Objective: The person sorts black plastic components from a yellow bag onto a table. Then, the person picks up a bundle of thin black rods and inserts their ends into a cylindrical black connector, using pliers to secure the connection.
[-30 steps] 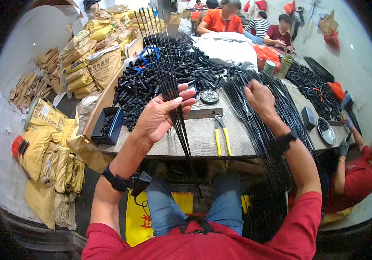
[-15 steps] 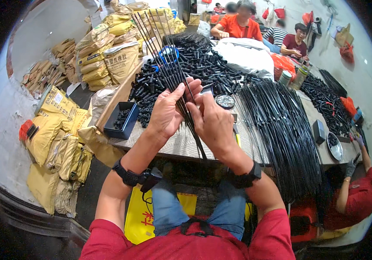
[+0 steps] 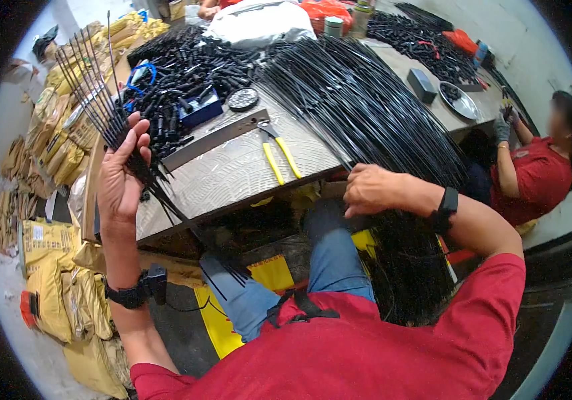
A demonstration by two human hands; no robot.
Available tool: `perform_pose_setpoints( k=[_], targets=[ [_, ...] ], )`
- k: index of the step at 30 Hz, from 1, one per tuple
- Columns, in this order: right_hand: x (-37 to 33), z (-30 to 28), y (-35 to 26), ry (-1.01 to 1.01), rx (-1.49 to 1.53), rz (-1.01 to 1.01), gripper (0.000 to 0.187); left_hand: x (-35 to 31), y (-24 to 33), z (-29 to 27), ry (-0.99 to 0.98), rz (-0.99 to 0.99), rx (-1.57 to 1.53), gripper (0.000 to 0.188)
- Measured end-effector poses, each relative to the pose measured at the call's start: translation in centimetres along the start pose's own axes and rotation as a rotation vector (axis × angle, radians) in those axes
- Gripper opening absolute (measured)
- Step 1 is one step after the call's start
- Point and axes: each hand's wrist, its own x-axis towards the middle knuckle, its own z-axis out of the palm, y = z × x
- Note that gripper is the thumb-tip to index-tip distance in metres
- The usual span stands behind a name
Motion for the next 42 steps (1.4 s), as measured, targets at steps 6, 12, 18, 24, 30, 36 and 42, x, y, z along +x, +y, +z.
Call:
perform_pose_setpoints(
  k=[6,12,18,24,30,36,42],
  targets=[
    [-2.0,1.8,1.1,0.229,-0.197,0.199,0.025,-0.9,-0.8,2.1,-0.022,-0.053,0.038,0.03],
    [3.3,-3.8,-9.6,0.708,0.939,0.097,0.02,-3.6,-1.4,4.7,-0.075,-0.078,0.051,0.032],
    [12.1,-6.7,-14.0,0.665,1.867,-0.256,0.025,-4.8,-2.3,6.2,-0.098,-0.114,0.056,0.036],
    [11.6,-8.3,-13.0,0.633,1.776,-0.186,0.021,-7.2,3.0,3.5,-0.346,-0.112,1.616,0.047],
    [11.7,-8.6,-14.9,0.231,1.785,-0.393,0.023,-6.4,0.3,2.2,-0.028,0.266,0.72,0.04],
    [12.0,-9.0,-14.4,0.36,1.834,-0.368,0.024,-4.6,-1.6,0.2,-0.117,0.145,0.542,0.022],
    [11.4,-9.4,-12.7,0.521,1.711,-0.418,0.02,-1.8,-7.4,-6.7,-0.461,0.314,1.294,0.015]
  ],
)
